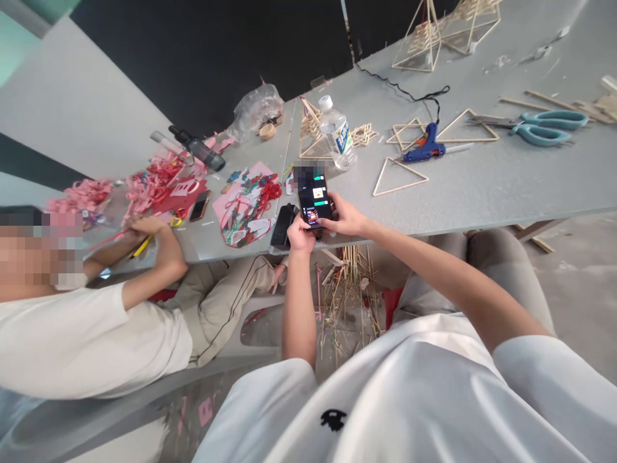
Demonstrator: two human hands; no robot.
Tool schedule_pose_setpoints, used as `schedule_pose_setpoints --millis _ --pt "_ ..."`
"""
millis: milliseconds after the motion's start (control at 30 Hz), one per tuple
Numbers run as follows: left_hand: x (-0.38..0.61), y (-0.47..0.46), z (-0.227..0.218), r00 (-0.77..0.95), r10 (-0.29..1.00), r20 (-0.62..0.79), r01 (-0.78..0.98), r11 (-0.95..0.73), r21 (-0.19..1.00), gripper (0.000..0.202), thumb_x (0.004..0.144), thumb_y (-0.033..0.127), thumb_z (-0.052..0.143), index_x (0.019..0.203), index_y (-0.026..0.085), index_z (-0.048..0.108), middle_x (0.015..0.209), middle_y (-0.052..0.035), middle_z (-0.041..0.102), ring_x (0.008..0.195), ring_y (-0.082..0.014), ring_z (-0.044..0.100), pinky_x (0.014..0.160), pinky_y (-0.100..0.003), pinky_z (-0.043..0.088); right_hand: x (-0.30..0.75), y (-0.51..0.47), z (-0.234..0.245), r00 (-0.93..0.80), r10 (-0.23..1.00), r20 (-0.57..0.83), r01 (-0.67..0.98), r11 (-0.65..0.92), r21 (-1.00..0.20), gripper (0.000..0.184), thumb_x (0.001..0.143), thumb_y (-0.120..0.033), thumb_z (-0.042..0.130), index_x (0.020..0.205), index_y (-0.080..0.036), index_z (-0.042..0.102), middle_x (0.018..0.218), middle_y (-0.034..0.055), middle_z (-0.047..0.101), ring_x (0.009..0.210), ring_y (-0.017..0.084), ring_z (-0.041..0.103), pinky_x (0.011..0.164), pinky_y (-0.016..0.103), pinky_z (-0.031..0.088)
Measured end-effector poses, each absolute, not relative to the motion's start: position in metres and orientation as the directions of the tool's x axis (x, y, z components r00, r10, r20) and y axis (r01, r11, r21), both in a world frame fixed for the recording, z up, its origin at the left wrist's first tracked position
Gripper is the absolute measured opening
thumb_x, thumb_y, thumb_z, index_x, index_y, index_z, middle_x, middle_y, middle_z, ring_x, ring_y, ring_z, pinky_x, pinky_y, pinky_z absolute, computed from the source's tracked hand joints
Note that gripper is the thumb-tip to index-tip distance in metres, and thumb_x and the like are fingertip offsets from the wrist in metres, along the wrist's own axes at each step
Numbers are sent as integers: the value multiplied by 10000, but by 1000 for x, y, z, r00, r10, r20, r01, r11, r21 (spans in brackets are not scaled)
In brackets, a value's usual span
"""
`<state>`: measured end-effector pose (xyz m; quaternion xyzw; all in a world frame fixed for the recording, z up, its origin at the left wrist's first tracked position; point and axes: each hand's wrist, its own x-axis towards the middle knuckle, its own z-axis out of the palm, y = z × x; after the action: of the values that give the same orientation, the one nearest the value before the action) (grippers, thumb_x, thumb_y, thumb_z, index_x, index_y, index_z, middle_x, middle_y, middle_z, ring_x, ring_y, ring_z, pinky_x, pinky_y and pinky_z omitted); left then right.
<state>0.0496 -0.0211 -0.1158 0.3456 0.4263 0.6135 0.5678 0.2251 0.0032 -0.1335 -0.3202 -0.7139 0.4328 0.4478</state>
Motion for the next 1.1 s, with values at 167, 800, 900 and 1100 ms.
schedule_pose_setpoints --millis 167,800,900,1100 --pt "54 -19 -110 -164 982 -89 -413 14 911 381 534 220 541 865 176 724 864 -72 736 1040 -345 763 862 -423 631 225 5 -134 -404 840 364 54 419 -907 968 797 -540 833 1543 -104 395 1338 227 716 1135 365 740 965 530 641" --pt "57 -22 -103 -80 990 -116 -307 87 948 484 555 187 618 1018 149 752 947 -98 805 1007 -369 793 755 -463 698 229 6 -130 -340 898 278 62 316 -947 550 902 -378 746 1359 -165 526 1240 167 772 1009 295 756 917 485 655" --pt "57 -22 -104 -67 992 -111 -310 85 947 475 558 180 623 1012 140 757 943 -102 805 998 -373 792 769 -481 699 230 7 -130 -334 902 275 69 314 -947 523 904 -389 752 1325 -172 530 1204 150 775 995 285 754 898 468 657" --pt "58 -21 -106 -75 990 -119 -325 88 942 430 572 188 610 975 137 750 888 -104 790 1025 -384 785 839 -523 697 230 7 -130 -316 907 280 112 328 -938 504 916 -395 750 1307 -168 524 1179 140 762 995 274 747 923 453 631"
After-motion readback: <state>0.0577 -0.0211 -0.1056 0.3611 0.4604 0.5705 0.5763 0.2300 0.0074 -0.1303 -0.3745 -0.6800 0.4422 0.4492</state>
